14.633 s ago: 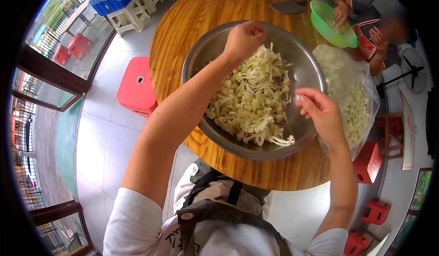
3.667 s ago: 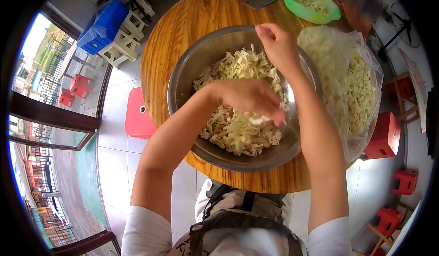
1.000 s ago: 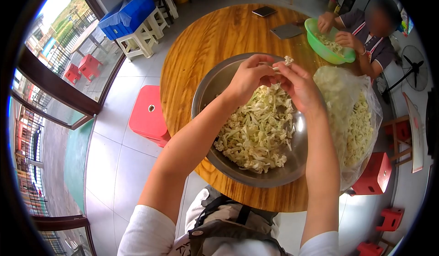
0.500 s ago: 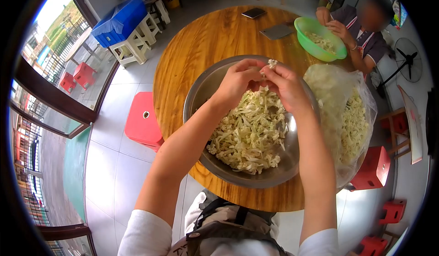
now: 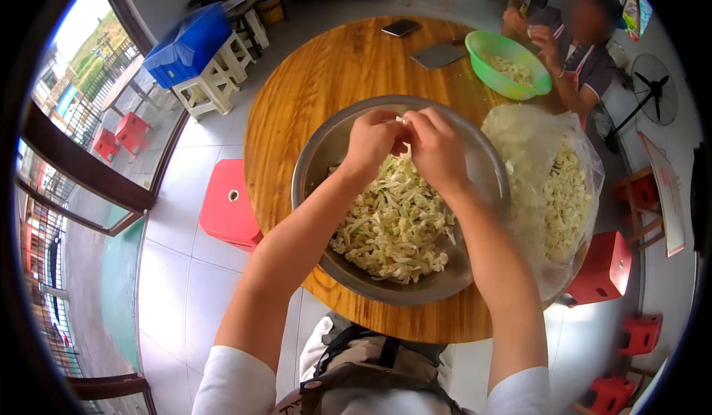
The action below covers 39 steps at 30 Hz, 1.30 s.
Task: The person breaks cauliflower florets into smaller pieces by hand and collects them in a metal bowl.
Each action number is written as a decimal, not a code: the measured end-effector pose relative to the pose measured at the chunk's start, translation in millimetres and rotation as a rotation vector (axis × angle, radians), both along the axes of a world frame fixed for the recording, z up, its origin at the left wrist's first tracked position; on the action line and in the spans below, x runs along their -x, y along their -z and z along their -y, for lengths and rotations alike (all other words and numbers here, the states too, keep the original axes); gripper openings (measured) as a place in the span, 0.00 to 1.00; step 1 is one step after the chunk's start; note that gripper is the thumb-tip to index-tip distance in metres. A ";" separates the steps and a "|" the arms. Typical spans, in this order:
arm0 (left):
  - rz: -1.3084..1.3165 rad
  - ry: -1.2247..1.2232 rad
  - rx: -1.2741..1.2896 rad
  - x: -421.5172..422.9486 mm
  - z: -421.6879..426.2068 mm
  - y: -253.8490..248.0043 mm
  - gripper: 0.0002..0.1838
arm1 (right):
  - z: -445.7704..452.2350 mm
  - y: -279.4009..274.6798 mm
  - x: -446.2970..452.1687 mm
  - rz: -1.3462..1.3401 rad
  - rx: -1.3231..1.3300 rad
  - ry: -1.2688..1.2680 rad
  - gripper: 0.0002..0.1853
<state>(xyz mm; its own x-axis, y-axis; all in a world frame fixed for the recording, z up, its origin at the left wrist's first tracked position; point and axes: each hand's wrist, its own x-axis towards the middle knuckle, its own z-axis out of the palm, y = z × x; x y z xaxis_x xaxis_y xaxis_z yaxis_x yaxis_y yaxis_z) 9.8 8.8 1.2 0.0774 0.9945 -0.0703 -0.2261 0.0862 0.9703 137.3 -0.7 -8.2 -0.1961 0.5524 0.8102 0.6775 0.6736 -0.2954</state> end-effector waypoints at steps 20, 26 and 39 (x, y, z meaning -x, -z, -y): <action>0.253 0.046 -0.082 3.0 1.5 -9.5 0.12 | -9.9 -15.7 -17.9 -1.190 0.843 -0.332 0.08; -0.157 -0.077 -0.099 2.2 -11.0 9.8 0.13 | -11.9 -7.2 -24.8 -0.444 0.758 0.078 0.12; -0.350 -0.098 -0.038 6.5 -0.7 -7.0 0.17 | -10.1 -8.6 -20.6 -0.395 0.571 0.164 0.14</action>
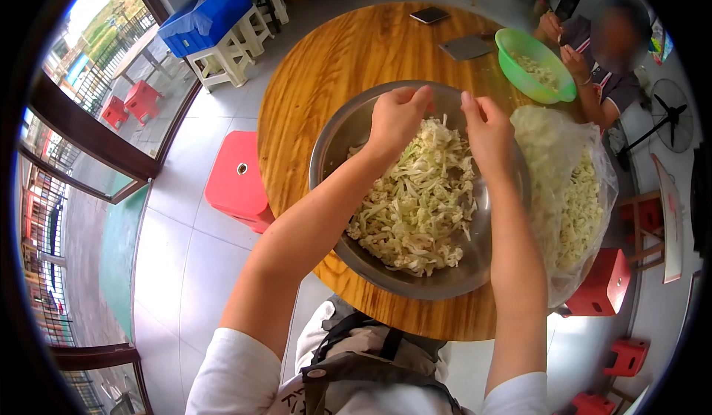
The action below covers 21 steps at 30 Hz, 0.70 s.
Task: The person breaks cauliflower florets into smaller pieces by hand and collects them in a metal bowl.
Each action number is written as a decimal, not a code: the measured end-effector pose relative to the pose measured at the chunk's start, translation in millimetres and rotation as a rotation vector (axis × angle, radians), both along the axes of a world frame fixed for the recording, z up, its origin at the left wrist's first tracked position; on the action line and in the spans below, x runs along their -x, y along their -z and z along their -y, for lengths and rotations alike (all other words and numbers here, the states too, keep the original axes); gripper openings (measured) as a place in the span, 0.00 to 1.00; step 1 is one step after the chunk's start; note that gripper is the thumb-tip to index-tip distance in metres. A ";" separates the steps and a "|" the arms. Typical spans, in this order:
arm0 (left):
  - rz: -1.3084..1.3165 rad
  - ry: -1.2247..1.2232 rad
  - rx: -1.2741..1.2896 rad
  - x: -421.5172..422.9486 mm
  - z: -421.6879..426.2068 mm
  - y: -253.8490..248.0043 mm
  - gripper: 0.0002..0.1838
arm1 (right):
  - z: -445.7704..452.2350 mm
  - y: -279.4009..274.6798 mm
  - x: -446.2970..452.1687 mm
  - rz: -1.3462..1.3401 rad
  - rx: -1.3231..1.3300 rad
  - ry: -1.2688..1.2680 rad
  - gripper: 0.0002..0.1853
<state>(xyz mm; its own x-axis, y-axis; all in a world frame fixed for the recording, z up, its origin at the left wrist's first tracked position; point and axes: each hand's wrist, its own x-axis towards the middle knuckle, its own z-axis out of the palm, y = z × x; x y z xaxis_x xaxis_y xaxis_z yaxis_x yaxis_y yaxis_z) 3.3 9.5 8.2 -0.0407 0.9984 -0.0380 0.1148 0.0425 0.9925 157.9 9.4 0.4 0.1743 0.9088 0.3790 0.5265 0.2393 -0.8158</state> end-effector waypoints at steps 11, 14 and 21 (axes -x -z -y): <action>0.072 0.011 -0.111 -2.3 -5.4 11.8 0.12 | -8.9 19.6 2.4 -0.015 -0.203 0.003 0.11; 0.174 0.007 -0.146 -3.4 -7.1 13.4 0.13 | -3.9 7.8 6.2 -0.103 -0.202 -0.014 0.10; 0.145 -0.006 -0.199 -9.8 1.2 8.6 0.14 | 63.2 -39.0 -3.2 -0.334 -0.273 -0.253 0.10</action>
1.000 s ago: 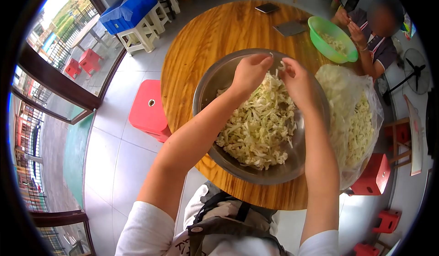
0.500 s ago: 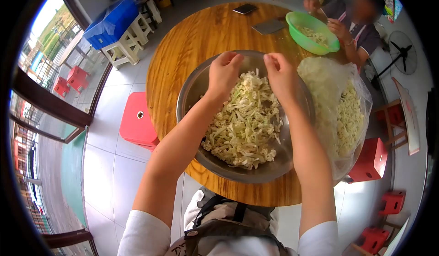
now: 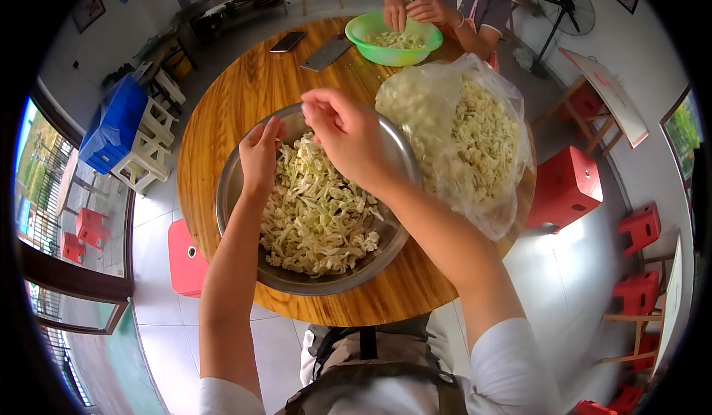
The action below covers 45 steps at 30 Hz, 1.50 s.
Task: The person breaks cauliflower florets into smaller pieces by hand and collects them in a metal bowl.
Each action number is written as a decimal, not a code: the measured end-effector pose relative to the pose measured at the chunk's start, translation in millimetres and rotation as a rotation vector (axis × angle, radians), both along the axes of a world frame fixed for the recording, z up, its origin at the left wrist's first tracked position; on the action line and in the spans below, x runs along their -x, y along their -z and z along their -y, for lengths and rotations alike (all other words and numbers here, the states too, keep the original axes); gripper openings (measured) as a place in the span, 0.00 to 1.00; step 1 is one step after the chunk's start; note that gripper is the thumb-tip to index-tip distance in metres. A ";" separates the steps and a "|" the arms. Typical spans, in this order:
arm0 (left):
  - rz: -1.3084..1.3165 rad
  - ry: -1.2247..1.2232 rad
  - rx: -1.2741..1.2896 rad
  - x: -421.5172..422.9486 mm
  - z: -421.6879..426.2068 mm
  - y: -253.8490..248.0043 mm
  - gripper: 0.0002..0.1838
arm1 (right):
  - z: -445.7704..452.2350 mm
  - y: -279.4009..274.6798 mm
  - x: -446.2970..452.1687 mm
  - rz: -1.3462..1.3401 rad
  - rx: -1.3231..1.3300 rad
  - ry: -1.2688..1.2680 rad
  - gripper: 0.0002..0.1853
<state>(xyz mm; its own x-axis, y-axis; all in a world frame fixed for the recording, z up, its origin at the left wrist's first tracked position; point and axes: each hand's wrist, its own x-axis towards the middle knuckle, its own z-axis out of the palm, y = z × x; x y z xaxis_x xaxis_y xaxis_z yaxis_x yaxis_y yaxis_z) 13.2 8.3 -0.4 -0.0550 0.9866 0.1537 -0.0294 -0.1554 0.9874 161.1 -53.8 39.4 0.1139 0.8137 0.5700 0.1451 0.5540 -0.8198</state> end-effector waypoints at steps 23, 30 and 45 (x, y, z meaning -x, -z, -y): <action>-0.876 0.948 -0.838 -227.5 64.0 -69.7 0.09 | 181.7 152.5 -82.6 0.038 0.397 0.274 0.12; -1.161 0.956 -0.699 -292.2 70.0 -8.2 0.43 | 183.1 155.8 -90.2 0.020 0.430 0.216 0.12; -1.573 1.144 -0.373 -312.2 77.7 17.9 0.59 | 186.3 153.4 -92.5 -0.082 0.489 0.109 0.10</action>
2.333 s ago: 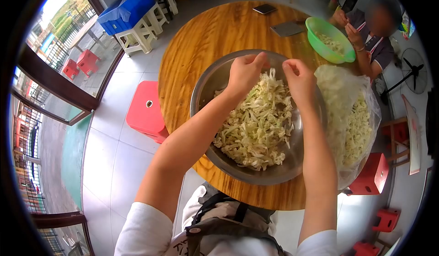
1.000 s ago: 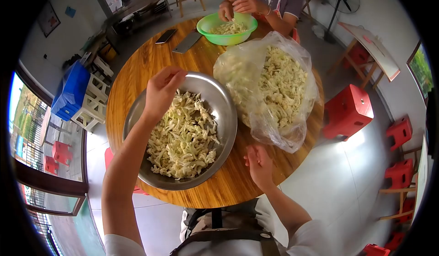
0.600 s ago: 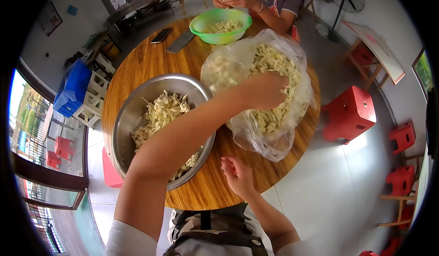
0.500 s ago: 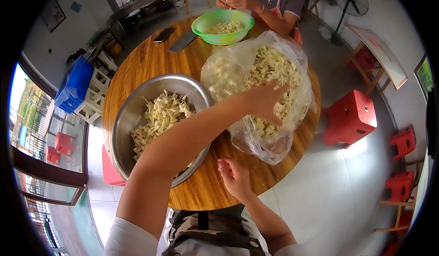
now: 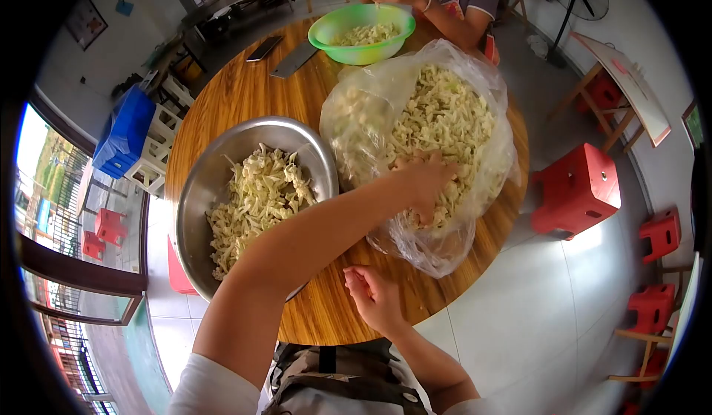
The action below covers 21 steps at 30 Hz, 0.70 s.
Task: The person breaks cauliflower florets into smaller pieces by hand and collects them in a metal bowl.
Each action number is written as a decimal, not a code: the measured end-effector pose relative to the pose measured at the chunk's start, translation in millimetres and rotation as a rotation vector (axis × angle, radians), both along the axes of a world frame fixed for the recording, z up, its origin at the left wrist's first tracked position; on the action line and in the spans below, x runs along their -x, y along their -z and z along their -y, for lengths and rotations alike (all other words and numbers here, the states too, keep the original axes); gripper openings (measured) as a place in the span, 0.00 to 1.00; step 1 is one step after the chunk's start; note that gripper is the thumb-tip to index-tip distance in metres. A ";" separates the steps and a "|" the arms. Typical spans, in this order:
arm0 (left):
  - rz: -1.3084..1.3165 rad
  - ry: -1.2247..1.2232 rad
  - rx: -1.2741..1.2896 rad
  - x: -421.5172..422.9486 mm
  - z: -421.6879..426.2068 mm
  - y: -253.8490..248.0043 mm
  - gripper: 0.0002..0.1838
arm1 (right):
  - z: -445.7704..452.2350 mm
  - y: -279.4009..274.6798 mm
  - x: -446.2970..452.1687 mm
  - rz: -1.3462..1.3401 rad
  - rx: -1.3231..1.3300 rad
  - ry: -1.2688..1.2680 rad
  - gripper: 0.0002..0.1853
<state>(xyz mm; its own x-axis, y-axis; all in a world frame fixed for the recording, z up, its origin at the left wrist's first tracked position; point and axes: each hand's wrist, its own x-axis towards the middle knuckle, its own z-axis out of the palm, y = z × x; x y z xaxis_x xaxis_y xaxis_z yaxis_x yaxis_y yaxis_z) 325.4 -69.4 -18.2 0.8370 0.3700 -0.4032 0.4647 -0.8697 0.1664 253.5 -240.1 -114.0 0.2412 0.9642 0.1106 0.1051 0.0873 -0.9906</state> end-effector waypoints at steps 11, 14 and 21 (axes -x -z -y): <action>0.207 -0.007 -0.002 2.5 -13.1 17.0 0.42 | -1.6 -2.9 -1.2 -0.002 0.029 -0.006 0.10; 0.243 -0.014 -0.099 8.2 -5.6 25.4 0.39 | 2.9 0.0 2.3 0.006 0.050 -0.015 0.10; 0.202 0.032 0.024 -2.2 1.9 14.7 0.30 | -0.7 -1.7 0.4 0.061 0.055 -0.010 0.10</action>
<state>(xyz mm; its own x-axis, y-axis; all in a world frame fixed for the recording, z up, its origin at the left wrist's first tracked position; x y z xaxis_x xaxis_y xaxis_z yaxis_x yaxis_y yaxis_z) 327.6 -71.2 -32.9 0.9128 0.3342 -0.2347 0.3920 -0.8782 0.2739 253.2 -239.4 -112.2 0.2254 0.9716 0.0719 0.1651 0.0346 -0.9857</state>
